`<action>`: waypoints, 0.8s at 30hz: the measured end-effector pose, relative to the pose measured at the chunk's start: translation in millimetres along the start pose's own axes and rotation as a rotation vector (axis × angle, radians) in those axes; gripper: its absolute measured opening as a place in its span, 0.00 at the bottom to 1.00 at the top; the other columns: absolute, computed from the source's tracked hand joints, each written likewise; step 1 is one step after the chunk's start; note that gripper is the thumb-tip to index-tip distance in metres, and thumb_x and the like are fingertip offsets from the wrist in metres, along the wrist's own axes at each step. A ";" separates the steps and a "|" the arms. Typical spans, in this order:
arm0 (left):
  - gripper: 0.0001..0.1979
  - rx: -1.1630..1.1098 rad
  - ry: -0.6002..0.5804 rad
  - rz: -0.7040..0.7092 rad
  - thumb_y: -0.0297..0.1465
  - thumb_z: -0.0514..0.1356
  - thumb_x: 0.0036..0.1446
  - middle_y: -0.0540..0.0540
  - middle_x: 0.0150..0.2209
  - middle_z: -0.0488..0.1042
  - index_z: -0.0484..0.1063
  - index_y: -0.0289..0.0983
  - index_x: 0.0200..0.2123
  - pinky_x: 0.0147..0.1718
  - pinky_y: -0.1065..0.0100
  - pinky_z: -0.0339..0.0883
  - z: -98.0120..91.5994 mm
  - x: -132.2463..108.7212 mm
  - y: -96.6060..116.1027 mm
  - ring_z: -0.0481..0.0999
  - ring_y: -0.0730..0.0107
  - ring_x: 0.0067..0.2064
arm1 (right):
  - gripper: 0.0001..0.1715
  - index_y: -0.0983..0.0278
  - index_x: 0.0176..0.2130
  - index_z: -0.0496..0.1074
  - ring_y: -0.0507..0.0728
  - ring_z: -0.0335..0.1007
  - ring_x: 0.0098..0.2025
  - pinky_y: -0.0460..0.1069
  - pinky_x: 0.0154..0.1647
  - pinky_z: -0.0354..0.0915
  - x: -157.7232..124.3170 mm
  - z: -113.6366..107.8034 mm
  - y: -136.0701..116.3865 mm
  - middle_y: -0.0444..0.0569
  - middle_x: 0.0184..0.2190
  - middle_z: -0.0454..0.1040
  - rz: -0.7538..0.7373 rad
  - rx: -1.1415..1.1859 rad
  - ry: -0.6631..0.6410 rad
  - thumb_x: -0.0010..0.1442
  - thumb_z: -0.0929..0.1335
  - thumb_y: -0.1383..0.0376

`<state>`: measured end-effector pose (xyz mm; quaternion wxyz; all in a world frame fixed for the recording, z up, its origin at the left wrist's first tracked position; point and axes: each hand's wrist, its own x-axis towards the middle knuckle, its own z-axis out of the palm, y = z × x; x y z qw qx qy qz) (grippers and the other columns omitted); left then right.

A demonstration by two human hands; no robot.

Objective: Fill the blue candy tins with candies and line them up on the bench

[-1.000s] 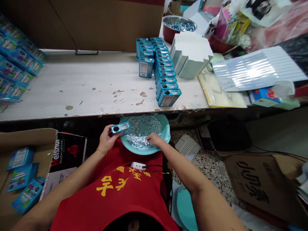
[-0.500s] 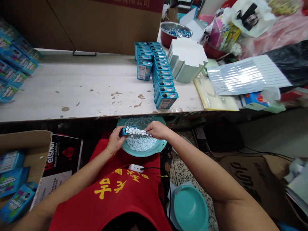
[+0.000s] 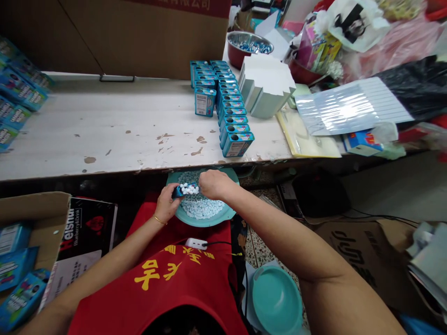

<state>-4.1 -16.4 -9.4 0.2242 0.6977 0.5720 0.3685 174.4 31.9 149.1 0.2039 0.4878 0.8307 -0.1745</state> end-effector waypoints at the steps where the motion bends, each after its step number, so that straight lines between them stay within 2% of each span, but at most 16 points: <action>1: 0.17 -0.006 0.007 -0.010 0.27 0.56 0.46 0.44 0.41 0.68 0.64 0.36 0.43 0.43 0.62 0.61 0.3 0.3 -0.9 0.66 0.62 0.42 | 0.17 0.67 0.37 0.74 0.59 0.69 0.39 0.49 0.35 0.59 -0.4 1.2 0.9 0.58 0.36 0.74 -0.004 0.008 0.010 0.52 0.60 0.68; 8: 0.17 -0.068 0.028 -0.072 0.28 0.58 0.45 0.45 0.40 0.69 0.65 0.38 0.42 0.43 0.61 0.61 0.3 1.2 -2.4 0.67 0.62 0.42 | 0.15 0.64 0.34 0.75 0.57 0.68 0.35 0.48 0.32 0.57 -11.3 5.0 9.3 0.55 0.32 0.74 0.006 0.046 0.094 0.52 0.61 0.69; 12: 0.17 -0.151 0.073 -0.098 0.29 0.58 0.46 0.46 0.40 0.69 0.64 0.38 0.43 0.43 0.62 0.61 -8.7 -5.1 -3.5 0.68 0.63 0.42 | 0.16 0.61 0.33 0.76 0.54 0.68 0.33 0.45 0.30 0.55 -29.1 13.3 29.9 0.49 0.29 0.75 -0.017 0.164 0.163 0.52 0.60 0.69; 15: 0.18 -0.196 0.095 -0.054 0.27 0.56 0.47 0.45 0.41 0.69 0.63 0.38 0.44 0.44 0.63 0.62 -16.8 -9.9 -2.5 0.68 0.65 0.43 | 0.18 0.60 0.37 0.75 0.52 0.68 0.34 0.44 0.31 0.56 -33.4 35.7 52.8 0.45 0.32 0.75 0.021 0.305 0.207 0.53 0.60 0.69; 19: 0.17 -0.111 0.049 0.026 0.23 0.54 0.46 0.46 0.42 0.69 0.66 0.38 0.42 0.46 0.62 0.60 -20.3 -10.7 1.3 0.67 0.64 0.45 | 0.19 0.61 0.39 0.75 0.53 0.68 0.35 0.43 0.33 0.57 -23.1 74.0 70.9 0.46 0.33 0.76 0.126 0.361 0.211 0.52 0.59 0.69; 24: 0.18 -0.228 0.088 -0.144 0.30 0.59 0.46 0.46 0.39 0.69 0.64 0.38 0.43 0.41 0.65 0.64 -20.6 -8.0 -0.7 0.69 0.66 0.40 | 0.19 0.58 0.43 0.72 0.56 0.68 0.40 0.45 0.37 0.59 -7.1 107.4 67.1 0.48 0.38 0.75 0.173 0.327 0.215 0.55 0.59 0.67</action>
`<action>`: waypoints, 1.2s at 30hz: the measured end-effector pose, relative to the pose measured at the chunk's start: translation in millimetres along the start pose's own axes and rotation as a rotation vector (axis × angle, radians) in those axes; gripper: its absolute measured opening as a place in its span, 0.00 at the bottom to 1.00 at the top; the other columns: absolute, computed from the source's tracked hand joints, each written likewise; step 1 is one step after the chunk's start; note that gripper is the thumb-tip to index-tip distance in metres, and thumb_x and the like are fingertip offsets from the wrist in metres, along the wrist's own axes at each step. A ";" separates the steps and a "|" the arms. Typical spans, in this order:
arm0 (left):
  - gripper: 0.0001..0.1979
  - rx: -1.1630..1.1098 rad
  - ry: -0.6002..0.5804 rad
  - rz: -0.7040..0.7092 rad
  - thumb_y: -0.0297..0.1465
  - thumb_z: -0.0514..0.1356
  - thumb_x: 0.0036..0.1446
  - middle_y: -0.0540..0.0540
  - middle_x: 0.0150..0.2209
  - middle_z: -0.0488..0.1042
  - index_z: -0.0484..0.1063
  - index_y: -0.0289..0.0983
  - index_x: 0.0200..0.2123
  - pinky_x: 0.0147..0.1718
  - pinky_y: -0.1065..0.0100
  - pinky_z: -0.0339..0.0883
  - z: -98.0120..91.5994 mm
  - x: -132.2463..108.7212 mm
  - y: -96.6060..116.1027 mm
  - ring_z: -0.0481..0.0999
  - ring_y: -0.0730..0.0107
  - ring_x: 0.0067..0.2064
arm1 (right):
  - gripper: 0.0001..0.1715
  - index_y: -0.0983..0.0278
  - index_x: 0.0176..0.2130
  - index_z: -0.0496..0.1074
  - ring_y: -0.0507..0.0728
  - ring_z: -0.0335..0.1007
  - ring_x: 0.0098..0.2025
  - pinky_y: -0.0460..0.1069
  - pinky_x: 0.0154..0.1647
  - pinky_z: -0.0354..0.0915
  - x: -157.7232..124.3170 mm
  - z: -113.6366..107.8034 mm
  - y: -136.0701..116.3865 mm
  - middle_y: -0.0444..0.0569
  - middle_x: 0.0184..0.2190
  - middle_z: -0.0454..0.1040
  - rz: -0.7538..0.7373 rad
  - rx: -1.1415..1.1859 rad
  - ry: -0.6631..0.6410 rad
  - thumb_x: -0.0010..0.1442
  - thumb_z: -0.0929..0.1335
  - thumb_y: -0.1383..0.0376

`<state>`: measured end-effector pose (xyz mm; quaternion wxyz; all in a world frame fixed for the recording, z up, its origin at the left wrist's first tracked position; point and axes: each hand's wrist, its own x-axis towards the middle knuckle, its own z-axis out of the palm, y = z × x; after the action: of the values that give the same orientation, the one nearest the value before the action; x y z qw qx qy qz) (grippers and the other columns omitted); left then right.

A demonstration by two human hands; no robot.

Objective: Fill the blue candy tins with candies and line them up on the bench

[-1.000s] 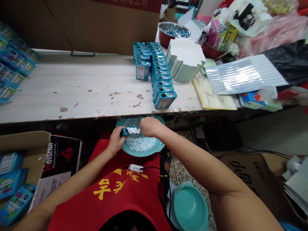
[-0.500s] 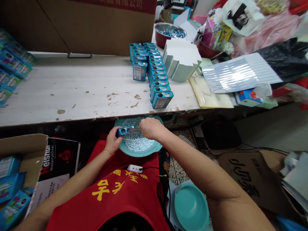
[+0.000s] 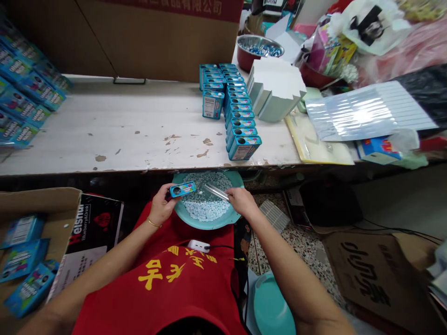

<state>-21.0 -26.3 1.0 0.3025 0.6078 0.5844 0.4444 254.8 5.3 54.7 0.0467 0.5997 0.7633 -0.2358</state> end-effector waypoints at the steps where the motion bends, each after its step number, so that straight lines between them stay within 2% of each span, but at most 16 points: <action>1: 0.18 -0.029 0.015 -0.029 0.31 0.59 0.46 0.46 0.39 0.69 0.64 0.38 0.43 0.40 0.65 0.64 -1.4 0.2 -0.8 0.70 0.66 0.39 | 0.19 0.58 0.43 0.72 0.57 0.68 0.41 0.47 0.38 0.59 3.0 8.3 -0.5 0.50 0.39 0.74 0.026 -0.037 -0.016 0.55 0.58 0.68; 5: 0.19 -0.086 0.088 -0.095 0.34 0.61 0.45 0.48 0.38 0.69 0.64 0.38 0.43 0.40 0.66 0.64 -10.6 -1.2 -1.1 0.70 0.68 0.38 | 0.19 0.65 0.38 0.75 0.63 0.68 0.42 0.52 0.39 0.60 25.2 52.4 -5.8 0.60 0.37 0.74 0.098 -0.089 -0.132 0.52 0.59 0.74; 9: 0.21 -0.094 0.120 -0.136 0.35 0.63 0.43 0.48 0.37 0.70 0.65 0.37 0.41 0.39 0.66 0.65 -22.4 -4.4 2.1 0.70 0.69 0.37 | 0.18 0.62 0.40 0.75 0.58 0.69 0.42 0.47 0.40 0.61 51.7 94.9 -16.4 0.53 0.37 0.75 0.030 0.054 -0.188 0.52 0.62 0.73; 12: 0.21 -0.082 0.128 -0.154 0.36 0.63 0.42 0.48 0.36 0.70 0.65 0.37 0.41 0.38 0.66 0.65 -30.4 -6.3 2.0 0.71 0.69 0.36 | 0.18 0.62 0.41 0.74 0.55 0.69 0.39 0.45 0.38 0.61 58.8 103.8 -18.6 0.48 0.36 0.76 -0.014 0.175 -0.208 0.52 0.62 0.72; 15: 0.21 -0.071 0.144 -0.151 0.36 0.63 0.42 0.48 0.36 0.70 0.65 0.37 0.41 0.38 0.66 0.65 -33.6 -6.3 -2.0 0.71 0.68 0.36 | 0.19 0.64 0.42 0.73 0.53 0.69 0.38 0.45 0.38 0.62 50.4 86.5 -12.0 0.45 0.36 0.76 -0.051 0.283 -0.197 0.53 0.61 0.71; 18: 0.20 -0.061 0.132 -0.141 0.35 0.62 0.43 0.48 0.37 0.70 0.65 0.37 0.42 0.39 0.65 0.65 -28.8 -5.7 -6.5 0.71 0.68 0.37 | 0.18 0.67 0.41 0.74 0.54 0.69 0.34 0.45 0.34 0.63 32.3 48.5 -8.7 0.46 0.33 0.76 -0.068 0.451 -0.154 0.52 0.62 0.69; 20: 0.19 -0.023 0.104 -0.122 0.33 0.61 0.45 0.47 0.38 0.70 0.65 0.38 0.43 0.40 0.64 0.64 -21.9 -5.4 -6.8 0.70 0.67 0.38 | 0.17 0.65 0.40 0.74 0.54 0.69 0.33 0.45 0.33 0.62 19.0 17.7 -16.0 0.46 0.32 0.76 -0.119 0.499 -0.097 0.52 0.62 0.68; 22: 0.18 0.029 0.062 -0.086 0.31 0.60 0.45 0.46 0.39 0.70 0.65 0.38 0.43 0.41 0.63 0.64 -13.8 -5.0 -3.7 0.70 0.65 0.40 | 0.17 0.61 0.40 0.75 0.53 0.68 0.36 0.45 0.35 0.61 6.9 -12.2 -32.6 0.45 0.33 0.75 -0.194 0.388 -0.030 0.53 0.62 0.67; 26: 0.17 0.107 0.024 0.008 0.27 0.58 0.45 0.46 0.40 0.70 0.66 0.39 0.42 0.43 0.62 0.62 -0.5 -3.4 8.4 0.69 0.63 0.42 | 0.17 0.57 0.37 0.75 0.56 0.68 0.37 0.47 0.34 0.59 -9.0 -53.9 -79.3 0.48 0.34 0.74 -0.187 -0.127 0.004 0.54 0.59 0.68; 29: 0.17 0.147 0.021 0.067 0.26 0.57 0.45 0.46 0.40 0.70 0.66 0.39 0.42 0.43 0.62 0.62 2.4 -2.6 13.9 0.68 0.63 0.42 | 0.18 0.60 0.36 0.74 0.57 0.68 0.36 0.48 0.33 0.58 -13.1 -66.8 -101.5 0.52 0.35 0.73 -0.174 -0.334 -0.023 0.52 0.59 0.71; 31: 0.17 0.158 0.029 0.087 0.25 0.57 0.45 0.46 0.40 0.70 0.66 0.39 0.42 0.43 0.61 0.62 -1.2 -3.3 15.1 0.68 0.62 0.42 | 0.19 0.60 0.37 0.74 0.57 0.68 0.36 0.48 0.33 0.58 -14.8 -70.2 -101.6 0.52 0.36 0.73 -0.171 -0.346 -0.010 0.52 0.59 0.72; 33: 0.18 0.173 0.029 0.117 0.24 0.56 0.45 0.46 0.40 0.70 0.66 0.40 0.43 0.44 0.61 0.61 -9.9 -4.8 17.7 0.67 0.62 0.43 | 0.19 0.58 0.38 0.73 0.57 0.68 0.37 0.48 0.33 0.58 -16.9 -70.5 -90.1 0.50 0.36 0.73 -0.154 -0.302 0.037 0.54 0.58 0.70; 36: 0.21 0.195 -0.014 0.207 0.21 0.54 0.45 0.46 0.42 0.69 0.65 0.42 0.44 0.46 0.59 0.61 -28.0 -3.4 29.8 0.67 0.61 0.45 | 0.18 0.55 0.38 0.73 0.55 0.68 0.39 0.46 0.33 0.58 -18.3 -62.1 -60.1 0.47 0.36 0.74 -0.112 -0.179 0.079 0.56 0.58 0.67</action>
<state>-32.6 -37.8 38.6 0.1986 0.6945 0.5570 0.4098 216.6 4.6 134.3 0.0566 0.5583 0.8149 -0.1451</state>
